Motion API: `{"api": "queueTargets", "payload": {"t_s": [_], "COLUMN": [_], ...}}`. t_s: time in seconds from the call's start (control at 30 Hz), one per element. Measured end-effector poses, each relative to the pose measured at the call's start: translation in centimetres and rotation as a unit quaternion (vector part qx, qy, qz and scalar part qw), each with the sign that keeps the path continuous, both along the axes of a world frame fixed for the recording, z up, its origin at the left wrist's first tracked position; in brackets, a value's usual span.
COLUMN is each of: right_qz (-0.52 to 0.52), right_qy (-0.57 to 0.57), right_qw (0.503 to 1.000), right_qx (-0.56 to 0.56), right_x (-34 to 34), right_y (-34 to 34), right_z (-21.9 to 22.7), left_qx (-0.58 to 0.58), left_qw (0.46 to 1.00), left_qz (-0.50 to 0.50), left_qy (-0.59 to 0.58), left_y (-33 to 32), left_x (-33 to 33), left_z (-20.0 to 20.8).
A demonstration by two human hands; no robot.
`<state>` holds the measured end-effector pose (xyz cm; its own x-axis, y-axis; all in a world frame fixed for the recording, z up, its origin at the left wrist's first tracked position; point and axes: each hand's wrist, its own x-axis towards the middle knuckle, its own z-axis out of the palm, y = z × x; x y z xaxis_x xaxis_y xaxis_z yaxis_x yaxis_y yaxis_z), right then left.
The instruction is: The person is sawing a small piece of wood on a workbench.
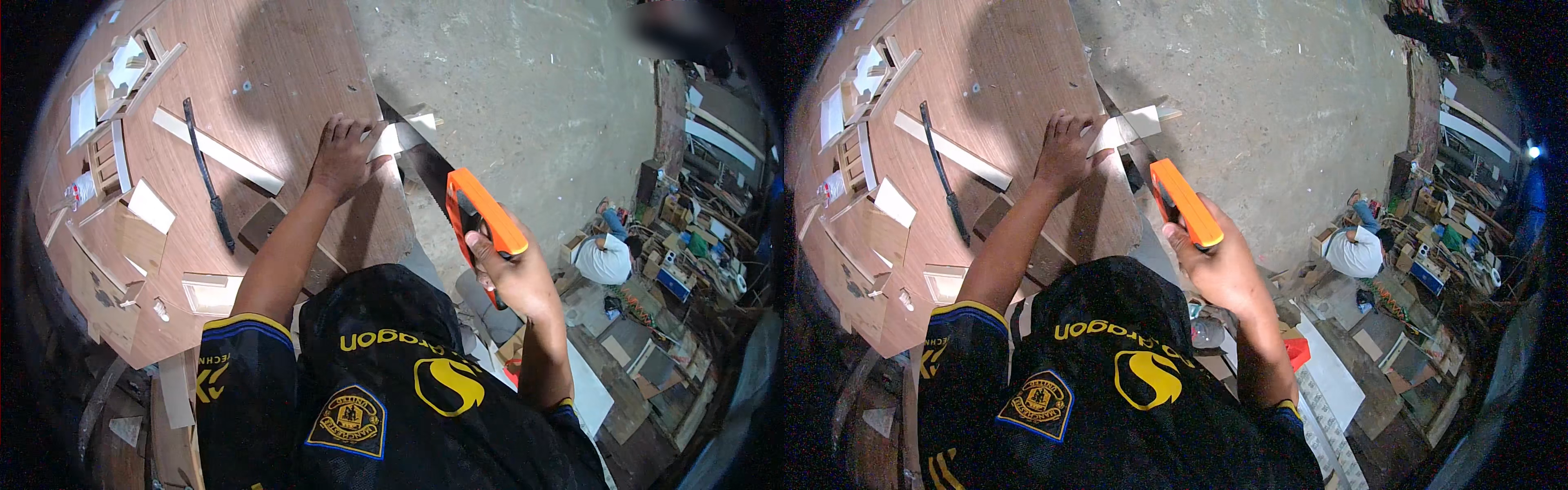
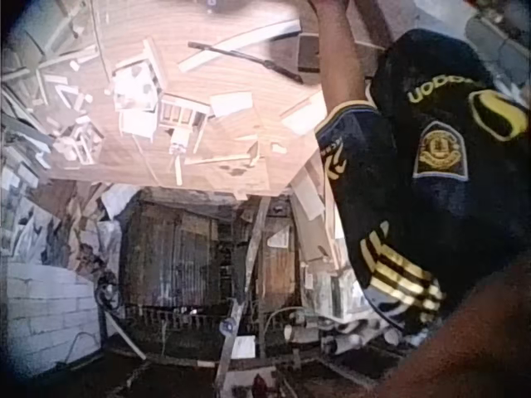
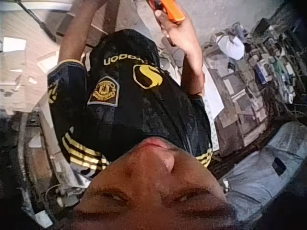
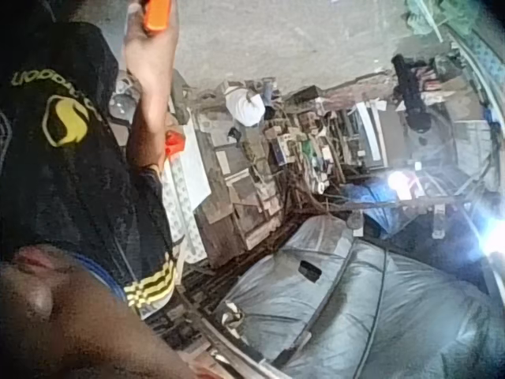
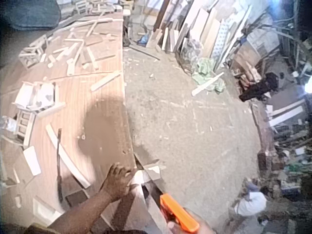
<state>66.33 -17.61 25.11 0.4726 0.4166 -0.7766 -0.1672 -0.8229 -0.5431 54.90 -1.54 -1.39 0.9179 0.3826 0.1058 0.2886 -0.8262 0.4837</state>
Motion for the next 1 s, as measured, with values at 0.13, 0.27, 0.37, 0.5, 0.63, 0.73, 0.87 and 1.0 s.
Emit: {"api": "queueTargets", "payload": {"t_s": [0.13,0.27,0.37,0.5,0.63,0.73,0.87,1.0], "right_qz": [0.025,-0.01,-0.048,-0.04,-0.025,0.01,0.123,0.064], "right_qy": [0.001,-0.009,0.015,0.006,0.006,-0.004,-0.056,0.012], "right_qw": [1.0,1.0,0.998,0.998,0.999,1.0,0.99,0.998], "right_qx": [-0.015,0.021,0.041,0.047,0.036,0.008,0.034,0.016], "right_x": [-0.9,-2.8,-3.5,-3.6,-2.6,-1.5,0.2,1.0], "right_y": [0.8,1.5,1.9,1.9,2.4,2.7,2.3,2.8], "right_z": [0.0,0.0,-0.2,-0.5,0.2,0.4,0.8,1.0], "left_qx": [-0.008,-0.071,-0.003,0.108,0.133,0.139,0.075,0.088], "left_qw": [1.0,0.996,0.976,0.948,0.952,0.965,0.969,0.971], "left_qz": [0.006,0.041,0.21,0.293,0.275,0.21,0.22,0.211], "left_qy": [-0.028,-0.023,-0.063,-0.059,-0.032,-0.078,-0.085,-0.07], "left_y": [0.0,-0.3,-1.2,-1.1,-0.3,-0.1,0.1,0.1], "left_x": [-0.1,1.8,4.6,7.0,7.1,8.1,7.7,7.6], "left_z": [-0.7,-0.7,-2.4,-3.3,-4.3,-3.9,-4.8,-5.5]}}
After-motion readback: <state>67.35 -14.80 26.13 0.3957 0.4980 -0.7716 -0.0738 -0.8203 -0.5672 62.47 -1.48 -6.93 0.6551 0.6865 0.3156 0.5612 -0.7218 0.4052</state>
